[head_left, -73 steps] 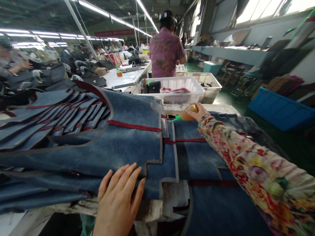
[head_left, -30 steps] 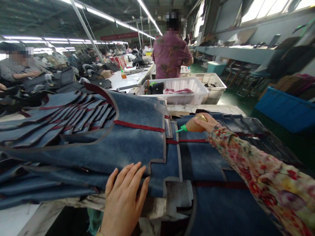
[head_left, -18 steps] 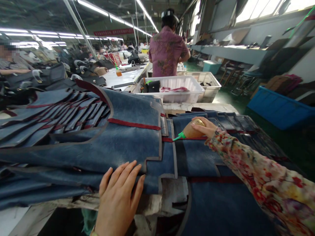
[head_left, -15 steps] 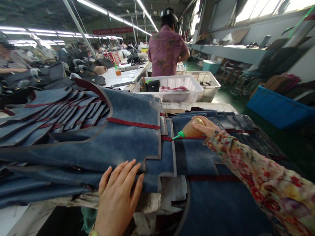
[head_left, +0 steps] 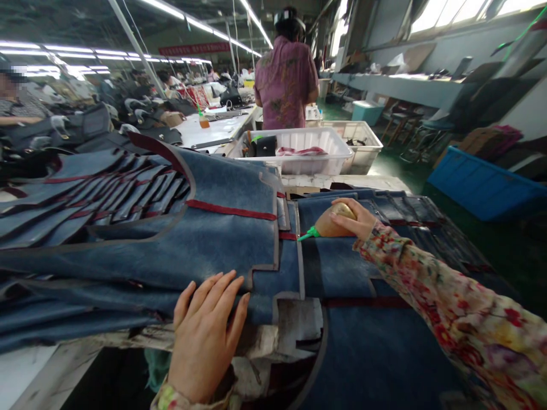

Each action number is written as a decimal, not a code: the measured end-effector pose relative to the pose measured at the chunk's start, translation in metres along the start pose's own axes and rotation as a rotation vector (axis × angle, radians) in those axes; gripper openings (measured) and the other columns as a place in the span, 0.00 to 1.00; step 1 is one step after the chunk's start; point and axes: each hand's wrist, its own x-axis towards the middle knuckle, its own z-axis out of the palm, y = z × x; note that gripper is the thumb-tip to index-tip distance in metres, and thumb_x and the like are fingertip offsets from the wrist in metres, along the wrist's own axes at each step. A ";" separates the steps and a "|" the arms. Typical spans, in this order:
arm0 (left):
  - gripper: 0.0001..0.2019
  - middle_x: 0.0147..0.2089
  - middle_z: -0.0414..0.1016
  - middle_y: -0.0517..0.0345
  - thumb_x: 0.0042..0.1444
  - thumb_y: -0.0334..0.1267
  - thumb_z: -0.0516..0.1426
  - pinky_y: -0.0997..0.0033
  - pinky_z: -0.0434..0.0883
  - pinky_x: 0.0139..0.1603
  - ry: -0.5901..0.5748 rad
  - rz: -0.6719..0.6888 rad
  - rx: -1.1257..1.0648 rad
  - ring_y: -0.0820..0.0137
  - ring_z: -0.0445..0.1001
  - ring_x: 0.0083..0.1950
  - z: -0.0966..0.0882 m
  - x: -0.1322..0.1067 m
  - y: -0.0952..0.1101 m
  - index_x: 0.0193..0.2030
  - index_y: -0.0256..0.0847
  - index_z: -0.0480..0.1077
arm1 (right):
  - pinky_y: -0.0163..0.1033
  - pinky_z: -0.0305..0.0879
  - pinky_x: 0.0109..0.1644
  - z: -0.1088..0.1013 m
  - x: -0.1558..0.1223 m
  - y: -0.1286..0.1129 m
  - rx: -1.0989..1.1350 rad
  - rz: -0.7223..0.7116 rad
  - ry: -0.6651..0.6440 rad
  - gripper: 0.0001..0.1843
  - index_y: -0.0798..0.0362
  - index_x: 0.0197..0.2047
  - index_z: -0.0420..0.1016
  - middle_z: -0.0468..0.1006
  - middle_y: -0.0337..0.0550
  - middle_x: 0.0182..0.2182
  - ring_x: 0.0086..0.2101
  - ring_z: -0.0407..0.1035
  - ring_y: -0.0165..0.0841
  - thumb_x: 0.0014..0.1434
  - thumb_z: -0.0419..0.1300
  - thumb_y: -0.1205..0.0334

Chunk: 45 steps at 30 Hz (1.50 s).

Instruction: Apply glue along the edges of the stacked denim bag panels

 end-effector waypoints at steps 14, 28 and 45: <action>0.12 0.51 0.74 0.61 0.58 0.42 0.52 0.56 0.51 0.61 -0.031 0.004 0.027 0.62 0.69 0.53 -0.002 -0.002 -0.003 0.46 0.45 0.72 | 0.41 0.67 0.44 0.000 -0.062 -0.012 0.121 -0.038 -0.175 0.21 0.47 0.46 0.66 0.71 0.40 0.39 0.39 0.67 0.38 0.52 0.58 0.46; 0.13 0.51 0.73 0.59 0.60 0.43 0.51 0.54 0.51 0.60 -0.024 0.045 0.083 0.62 0.68 0.54 0.000 -0.006 -0.003 0.47 0.43 0.70 | 0.39 0.65 0.48 -0.002 -0.095 -0.019 0.092 -0.216 -0.217 0.22 0.48 0.52 0.61 0.68 0.43 0.46 0.44 0.65 0.38 0.58 0.57 0.50; 0.13 0.52 0.73 0.60 0.59 0.42 0.51 0.55 0.51 0.60 -0.012 0.036 0.066 0.62 0.68 0.54 0.000 -0.007 -0.003 0.47 0.44 0.70 | 0.39 0.65 0.46 0.004 -0.101 -0.022 0.011 -0.363 -0.053 0.25 0.49 0.53 0.61 0.67 0.44 0.46 0.44 0.65 0.37 0.56 0.59 0.49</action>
